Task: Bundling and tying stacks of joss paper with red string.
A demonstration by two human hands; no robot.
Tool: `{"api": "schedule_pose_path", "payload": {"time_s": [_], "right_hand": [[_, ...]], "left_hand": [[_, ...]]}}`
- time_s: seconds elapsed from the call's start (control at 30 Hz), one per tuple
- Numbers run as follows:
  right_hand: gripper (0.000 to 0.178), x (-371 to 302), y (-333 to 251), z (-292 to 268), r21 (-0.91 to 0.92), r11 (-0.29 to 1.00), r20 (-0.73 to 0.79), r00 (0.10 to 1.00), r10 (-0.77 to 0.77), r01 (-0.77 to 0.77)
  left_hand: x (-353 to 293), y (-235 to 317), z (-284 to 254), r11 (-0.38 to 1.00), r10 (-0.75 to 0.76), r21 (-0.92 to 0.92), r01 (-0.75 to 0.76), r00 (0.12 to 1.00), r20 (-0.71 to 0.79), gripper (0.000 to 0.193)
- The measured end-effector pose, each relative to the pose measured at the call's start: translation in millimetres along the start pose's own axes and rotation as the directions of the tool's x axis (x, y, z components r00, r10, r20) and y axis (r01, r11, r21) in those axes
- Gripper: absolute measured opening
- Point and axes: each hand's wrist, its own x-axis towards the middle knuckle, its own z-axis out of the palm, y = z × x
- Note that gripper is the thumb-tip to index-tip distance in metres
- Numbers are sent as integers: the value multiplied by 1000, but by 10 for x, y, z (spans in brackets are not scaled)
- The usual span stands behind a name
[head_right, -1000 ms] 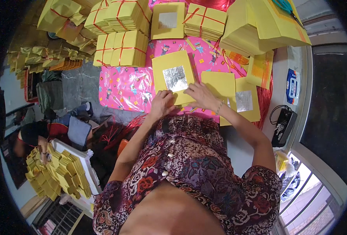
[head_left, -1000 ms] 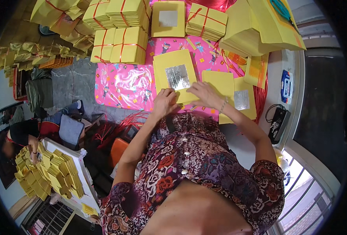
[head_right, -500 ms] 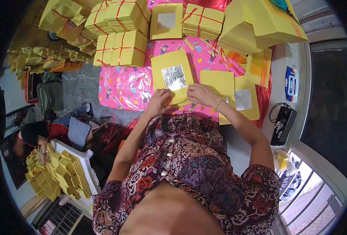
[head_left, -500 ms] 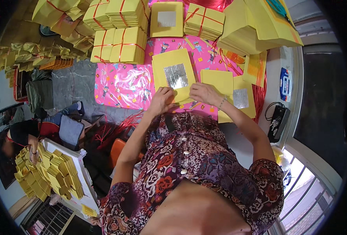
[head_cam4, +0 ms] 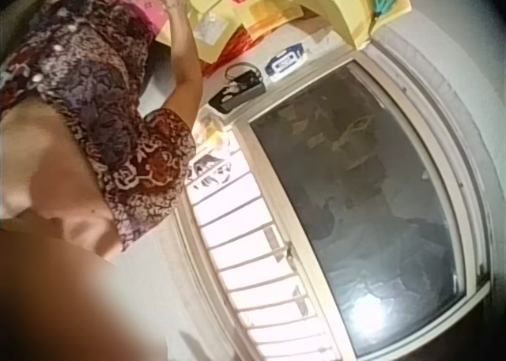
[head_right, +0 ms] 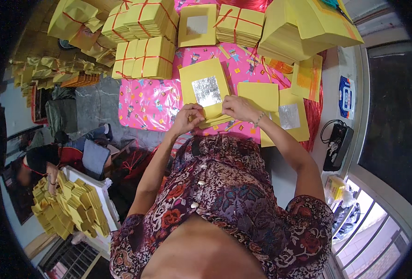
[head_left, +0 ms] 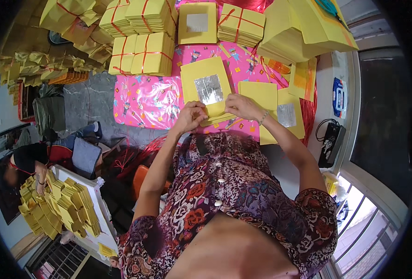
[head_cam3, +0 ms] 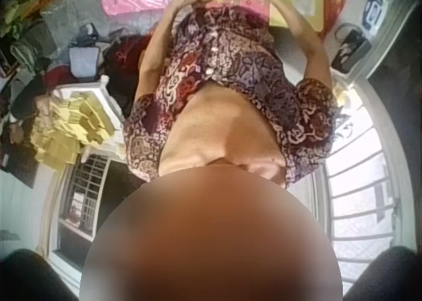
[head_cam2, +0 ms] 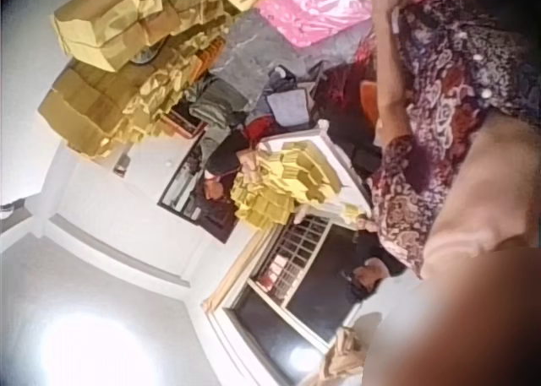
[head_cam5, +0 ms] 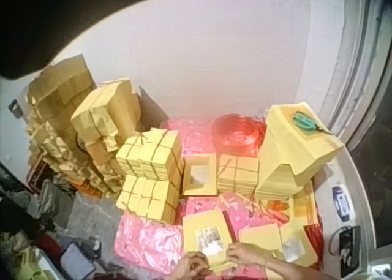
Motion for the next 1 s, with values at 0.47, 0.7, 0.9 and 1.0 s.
{"api": "schedule_pose_path", "payload": {"time_s": [0.47, 0.7, 0.9, 1.0], "right_hand": [[15, 10, 25, 2, 26, 1000, 8, 1000, 13, -13], [21, 16, 2, 13, -16, 1000, 9, 1000, 27, -27], [20, -40, -172, -33, -154, 986, -84, 993, -79, 65], [19, -85, -115, 27, -166, 982, -152, 981, -117, 91]], "left_hand": [[58, -7, -30, 995, -48, -82, 50, 999, 17, 9], [84, -41, -30, 982, -79, -168, 82, 997, 21, 8], [123, -53, -87, 944, -129, -295, 146, 989, 75, 5], [136, -86, -107, 912, -145, -371, 175, 984, 108, 4]]}}
